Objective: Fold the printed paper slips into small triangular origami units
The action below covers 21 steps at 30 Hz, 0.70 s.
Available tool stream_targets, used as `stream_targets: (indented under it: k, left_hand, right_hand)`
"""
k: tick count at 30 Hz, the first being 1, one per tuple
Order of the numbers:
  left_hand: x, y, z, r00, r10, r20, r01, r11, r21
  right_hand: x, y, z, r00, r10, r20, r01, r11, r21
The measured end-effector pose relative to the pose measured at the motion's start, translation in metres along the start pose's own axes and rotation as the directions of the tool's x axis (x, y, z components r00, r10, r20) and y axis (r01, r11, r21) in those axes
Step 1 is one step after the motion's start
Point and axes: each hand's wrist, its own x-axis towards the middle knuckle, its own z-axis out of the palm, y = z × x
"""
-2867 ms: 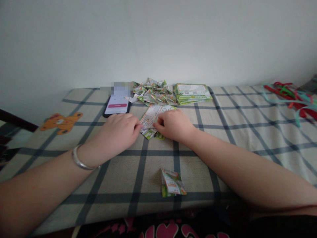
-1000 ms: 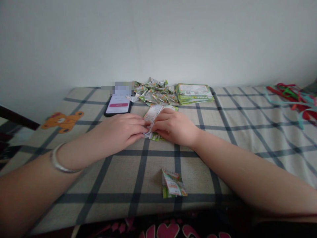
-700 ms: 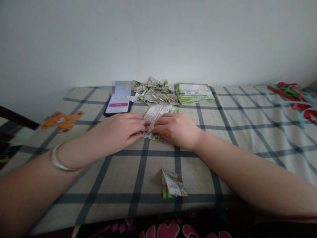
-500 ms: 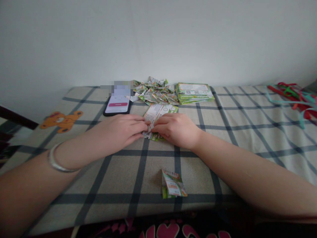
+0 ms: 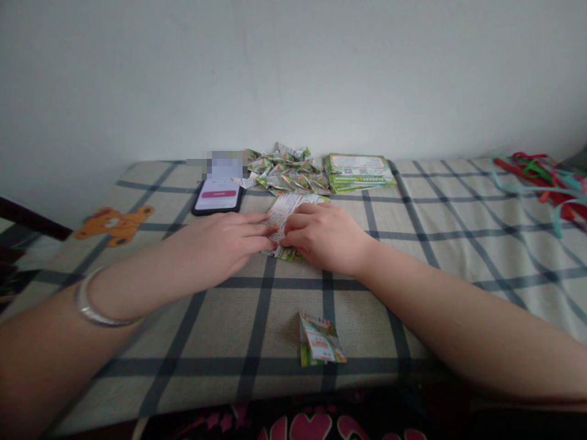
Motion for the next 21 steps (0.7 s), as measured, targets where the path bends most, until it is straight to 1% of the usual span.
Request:
stream_targets:
  k: [4, 8, 11, 14, 17, 21]
  left_hand:
    - [-0.0020, -0.0018, -0.0018, 1.000, 0.012, -0.005, -0.012, 1.000, -0.023]
    - [-0.0033, -0.0067, -0.0044, 0.999, -0.015, 0.044, 0.021, 0.992, -0.125]
    - [-0.0037, -0.0093, -0.0066, 0.998, 0.003, 0.056, 0.007, 0.983, -0.185]
    - [-0.0046, -0.0084, -0.0084, 0.999, 0.018, 0.035, -0.013, 0.989, -0.146]
    - [-0.0057, -0.0062, -0.0087, 1.000, 0.007, 0.030, -0.004, 0.996, -0.092]
    - [-0.0063, -0.0076, -0.0061, 0.999, 0.024, 0.029, -0.021, 0.996, -0.089]
  right_hand:
    - [0.0002, -0.0018, -0.0030, 1.000, -0.003, 0.028, 0.004, 0.999, -0.035]
    - [0.0014, -0.0043, -0.0030, 0.999, 0.016, 0.048, -0.014, 1.000, -0.028]
    - [0.0004, -0.0046, -0.0026, 0.998, 0.052, 0.042, -0.052, 0.999, -0.004]
    - [-0.0020, -0.0037, -0.0029, 0.996, 0.082, 0.044, -0.083, 0.996, 0.022]
    - [-0.0039, -0.0026, -0.0034, 0.995, 0.094, 0.045, -0.095, 0.995, 0.030]
    - [-0.0052, -0.0017, -0.0038, 0.992, 0.110, 0.058, -0.114, 0.992, 0.061]
